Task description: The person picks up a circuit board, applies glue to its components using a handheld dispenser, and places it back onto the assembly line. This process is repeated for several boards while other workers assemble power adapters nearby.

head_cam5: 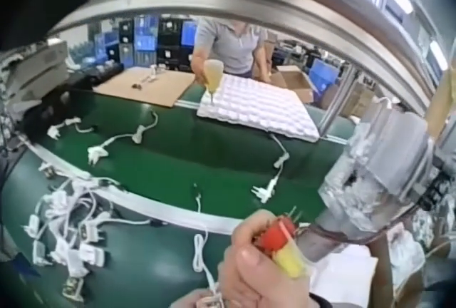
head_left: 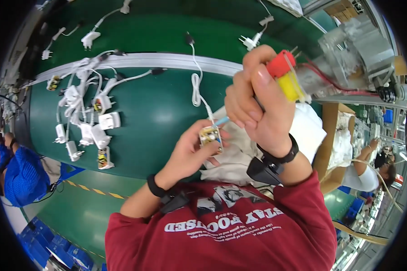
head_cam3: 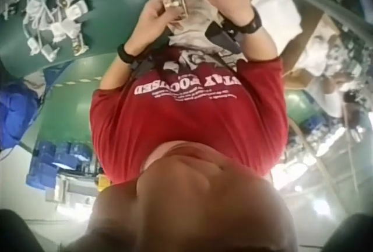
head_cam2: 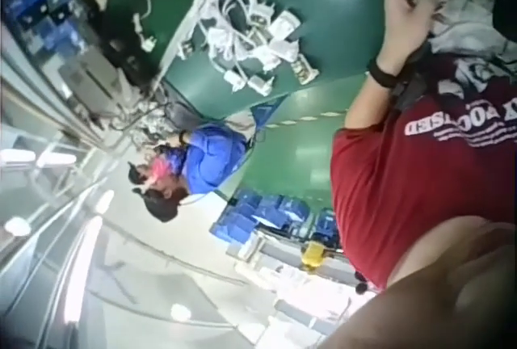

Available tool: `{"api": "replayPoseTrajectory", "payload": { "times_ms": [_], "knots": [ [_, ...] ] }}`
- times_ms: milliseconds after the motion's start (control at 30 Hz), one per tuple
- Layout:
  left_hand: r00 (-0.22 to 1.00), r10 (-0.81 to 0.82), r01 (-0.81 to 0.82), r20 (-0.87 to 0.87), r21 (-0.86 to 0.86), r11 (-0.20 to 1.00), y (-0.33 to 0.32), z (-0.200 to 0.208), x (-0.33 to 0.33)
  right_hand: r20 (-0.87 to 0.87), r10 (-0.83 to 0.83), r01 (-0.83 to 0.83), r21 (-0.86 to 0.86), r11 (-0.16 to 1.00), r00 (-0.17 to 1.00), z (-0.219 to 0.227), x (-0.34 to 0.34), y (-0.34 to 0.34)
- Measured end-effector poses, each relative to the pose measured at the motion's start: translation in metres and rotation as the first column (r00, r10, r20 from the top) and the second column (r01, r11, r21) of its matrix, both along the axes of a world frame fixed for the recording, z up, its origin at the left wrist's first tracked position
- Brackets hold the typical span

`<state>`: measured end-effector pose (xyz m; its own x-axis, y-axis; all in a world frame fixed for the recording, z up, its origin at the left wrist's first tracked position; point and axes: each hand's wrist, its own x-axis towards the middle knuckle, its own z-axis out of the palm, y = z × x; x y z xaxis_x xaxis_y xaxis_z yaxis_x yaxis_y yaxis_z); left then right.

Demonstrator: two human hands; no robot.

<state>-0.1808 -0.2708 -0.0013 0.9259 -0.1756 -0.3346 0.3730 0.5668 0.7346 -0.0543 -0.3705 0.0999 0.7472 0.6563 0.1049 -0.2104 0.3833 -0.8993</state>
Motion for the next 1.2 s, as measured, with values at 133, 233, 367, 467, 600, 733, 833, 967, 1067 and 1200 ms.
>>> {"api": "replayPoseTrajectory", "payload": {
  "times_ms": [133, 233, 367, 467, 600, 733, 833, 967, 1067, 1200],
  "knots": [
    [1.000, -0.008, 0.006, 0.029, 0.070, 0.998, -0.003, -0.002, 0.002, -0.075, -0.039, 0.039, -0.004, 0.999, 0.996, -0.006, 0.002, -0.008],
    [0.999, 0.009, -0.011, 0.048, 0.047, 0.999, -0.006, -0.001, 0.002, -0.062, -0.028, 0.027, -0.023, 0.999, 0.998, -0.008, 0.000, -0.015],
    [0.998, 0.005, -0.006, 0.062, 0.017, 1.000, -0.008, 0.000, 0.000, -0.038, 0.031, -0.031, 0.001, 1.000, 0.999, -0.016, 0.002, -0.020],
    [0.999, 0.000, -0.001, 0.053, 0.022, 1.000, -0.006, 0.000, 0.002, -0.031, 0.055, -0.054, 0.018, 0.998, 0.998, -0.018, 0.003, -0.021],
    [0.999, -0.003, 0.003, 0.035, -0.002, 1.000, -0.007, 0.002, 0.004, -0.034, 0.036, -0.036, -0.005, 0.999, 0.999, -0.015, 0.004, -0.021],
    [0.999, -0.006, 0.006, 0.032, 0.001, 1.000, -0.006, -0.001, 0.003, -0.042, -0.003, 0.000, -0.063, 0.998, 0.999, -0.008, 0.002, -0.021],
    [1.000, 0.013, -0.013, -0.017, -0.019, 1.000, -0.005, -0.006, 0.004, -0.059, -0.020, 0.016, -0.067, 0.998, 0.998, -0.007, -0.003, -0.024],
    [0.992, 0.071, -0.079, -0.101, -0.073, 0.994, -0.002, -0.008, 0.007, -0.083, 0.030, -0.031, -0.012, 0.999, 0.996, -0.008, -0.012, -0.030],
    [0.993, 0.098, -0.104, -0.067, -0.082, 0.991, -0.001, -0.004, 0.006, -0.090, 0.058, -0.059, 0.002, 0.998, 0.994, -0.010, -0.018, -0.031],
    [0.994, 0.094, -0.100, -0.049, -0.112, 0.989, -0.001, -0.003, 0.006, -0.039, 0.078, -0.079, -0.015, 0.997, 0.996, -0.013, -0.019, -0.030]
  ]
}}
